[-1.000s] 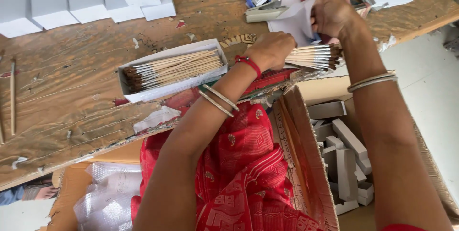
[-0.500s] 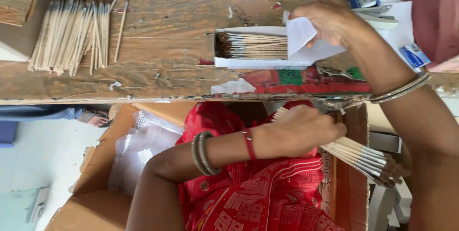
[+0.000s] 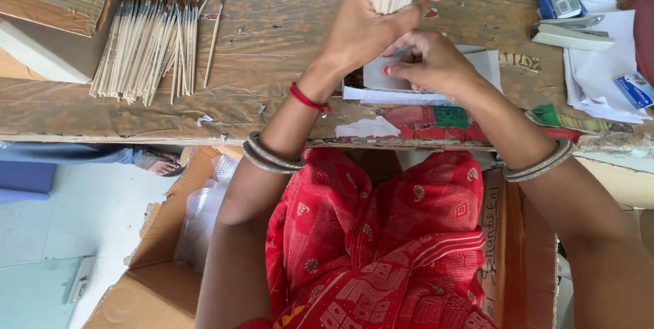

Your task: The person organizes paintbrushes into bundles and places them into cardboard boxes.

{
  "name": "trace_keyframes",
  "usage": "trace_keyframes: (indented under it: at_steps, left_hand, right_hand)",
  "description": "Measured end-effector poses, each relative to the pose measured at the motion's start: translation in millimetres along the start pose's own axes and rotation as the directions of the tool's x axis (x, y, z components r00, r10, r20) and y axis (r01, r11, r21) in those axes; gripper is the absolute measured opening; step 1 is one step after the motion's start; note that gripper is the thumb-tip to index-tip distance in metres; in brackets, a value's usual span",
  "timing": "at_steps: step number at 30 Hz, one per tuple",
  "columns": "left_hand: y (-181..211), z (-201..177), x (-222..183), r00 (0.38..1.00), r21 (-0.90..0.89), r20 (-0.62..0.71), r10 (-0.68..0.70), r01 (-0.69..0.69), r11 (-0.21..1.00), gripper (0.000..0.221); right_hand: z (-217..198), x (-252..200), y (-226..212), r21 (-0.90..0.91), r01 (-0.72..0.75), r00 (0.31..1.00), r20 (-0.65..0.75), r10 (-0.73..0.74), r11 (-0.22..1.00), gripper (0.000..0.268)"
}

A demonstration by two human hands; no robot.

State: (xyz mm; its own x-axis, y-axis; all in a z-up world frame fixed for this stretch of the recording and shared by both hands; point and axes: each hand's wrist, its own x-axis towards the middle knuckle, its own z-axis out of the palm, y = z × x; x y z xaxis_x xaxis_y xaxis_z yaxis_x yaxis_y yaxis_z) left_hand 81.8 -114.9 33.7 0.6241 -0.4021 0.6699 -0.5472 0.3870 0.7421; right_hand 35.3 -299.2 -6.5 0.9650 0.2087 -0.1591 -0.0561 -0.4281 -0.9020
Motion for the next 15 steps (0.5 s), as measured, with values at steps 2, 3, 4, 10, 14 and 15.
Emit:
trace_keyframes:
  at_steps: [2, 3, 4, 10, 14, 15]
  left_hand:
    - [-10, 12, 9, 0.998, -0.094, 0.033, -0.059, 0.062, 0.994, 0.018]
    - [-17, 12, 9, 0.998, -0.095, 0.031, -0.059, 0.062, 0.994, 0.018]
    - [-24, 12, 10, 0.991, -0.049, 0.045, -0.123, 0.126, 0.991, 0.014]
    - [-51, 0, -13, 0.984, 0.168, 0.097, -0.148, 0.131, 0.977, 0.029]
    - [-54, -7, -22, 0.977, 0.269, 0.181, -0.112, 0.06, 0.961, 0.038]
    - [-49, -9, -21, 0.975, 0.269, 0.192, -0.111, 0.056, 0.962, 0.038]
  right_hand:
    - [8, -5, -7, -0.215, 0.022, 0.997, -0.064, -0.036, 0.976, 0.033]
    - [10, -3, -3, -0.216, 0.021, 0.997, -0.062, -0.035, 0.976, 0.033]
    - [11, -2, 0, -0.317, 0.028, 0.994, -0.092, -0.06, 0.948, 0.027]
    - [6, 16, 32, -0.122, 0.223, 0.97, -0.07, -0.233, 0.967, 0.024]
    - [-10, 7, 33, 0.334, 0.081, 0.996, -0.072, -0.061, 0.939, 0.033]
    - [-14, 11, 43, 0.338, 0.087, 0.995, -0.082, -0.062, 0.937, 0.033]
